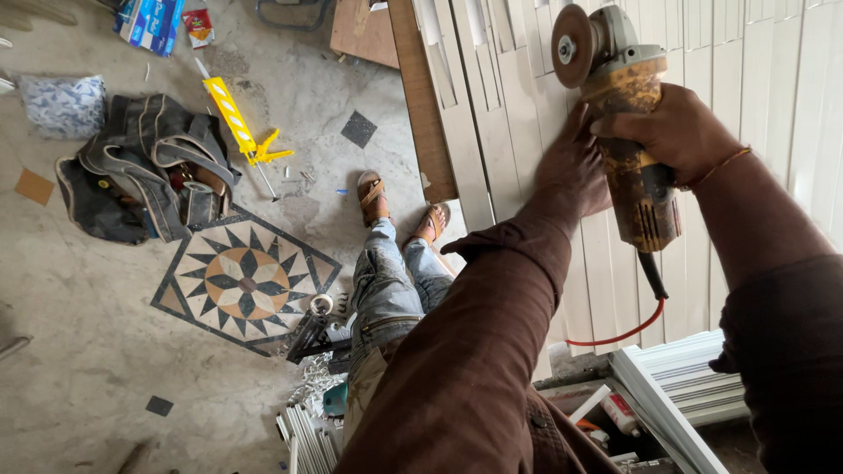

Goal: The person holds a stack of white slatted profiles on a work surface and runs an angle grinder along their edges, steadying the boards with the other hand. They reposition the grinder repeatedly along the lengths, brushing debris aside between passes.

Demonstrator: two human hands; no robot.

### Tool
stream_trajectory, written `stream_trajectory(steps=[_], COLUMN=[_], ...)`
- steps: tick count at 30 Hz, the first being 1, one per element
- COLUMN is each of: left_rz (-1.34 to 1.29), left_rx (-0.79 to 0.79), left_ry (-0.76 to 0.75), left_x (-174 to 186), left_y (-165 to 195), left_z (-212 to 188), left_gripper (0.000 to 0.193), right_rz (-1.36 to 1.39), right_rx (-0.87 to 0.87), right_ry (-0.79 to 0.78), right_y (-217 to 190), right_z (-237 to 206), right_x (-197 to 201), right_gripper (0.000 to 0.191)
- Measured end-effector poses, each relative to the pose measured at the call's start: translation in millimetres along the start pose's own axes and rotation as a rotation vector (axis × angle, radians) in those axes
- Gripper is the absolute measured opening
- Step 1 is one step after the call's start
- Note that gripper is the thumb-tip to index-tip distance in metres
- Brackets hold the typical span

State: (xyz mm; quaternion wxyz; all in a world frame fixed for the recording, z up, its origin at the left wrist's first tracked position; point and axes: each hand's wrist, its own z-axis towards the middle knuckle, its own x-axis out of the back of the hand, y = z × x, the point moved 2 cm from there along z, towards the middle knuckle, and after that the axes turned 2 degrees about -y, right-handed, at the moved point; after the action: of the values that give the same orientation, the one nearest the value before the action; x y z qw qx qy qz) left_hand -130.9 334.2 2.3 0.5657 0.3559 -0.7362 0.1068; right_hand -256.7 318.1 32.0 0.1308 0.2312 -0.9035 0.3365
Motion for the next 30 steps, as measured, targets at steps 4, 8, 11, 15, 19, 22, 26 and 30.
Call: stream_trajectory(steps=[4, 8, 11, 15, 19, 22, 26, 30], left_rz=[-0.037, -0.026, -0.001, -0.014, 0.02, 0.012, -0.016, -0.036], left_rx=[-0.009, 0.006, 0.017, 0.023, 0.019, 0.027, 0.032, 0.024], left_ry=[-0.025, -0.006, 0.023, 0.08, 0.059, 0.087, 0.109, 0.11], left_x=[-1, -3, -1, 1, 3, 3, 1, 1], left_y=[2, 4, 4, -1, -5, -4, -3, -4], left_z=[1, 1, -1, -9, -13, -12, -11, -11], left_gripper=[0.077, 0.073, 0.074, 0.083, 0.093, 0.093, 0.093, 0.091], right_rz=[-0.003, -0.005, -0.027, 0.022, 0.09, 0.027, -0.034, -0.023], right_rx=[-0.005, -0.019, -0.047, 0.043, 0.055, 0.054, 0.057, 0.035], right_ry=[0.006, 0.016, 0.028, 0.002, -0.028, -0.005, 0.0, -0.017], right_y=[-6, -9, -9, -8, -4, -2, -1, -3], right_z=[-1, -3, -5, -5, -3, -2, -1, 0], right_x=[-4, -4, -2, 1, 1, 3, 1, 0], right_gripper=[0.033, 0.034, 0.036, 0.037, 0.037, 0.038, 0.038, 0.037])
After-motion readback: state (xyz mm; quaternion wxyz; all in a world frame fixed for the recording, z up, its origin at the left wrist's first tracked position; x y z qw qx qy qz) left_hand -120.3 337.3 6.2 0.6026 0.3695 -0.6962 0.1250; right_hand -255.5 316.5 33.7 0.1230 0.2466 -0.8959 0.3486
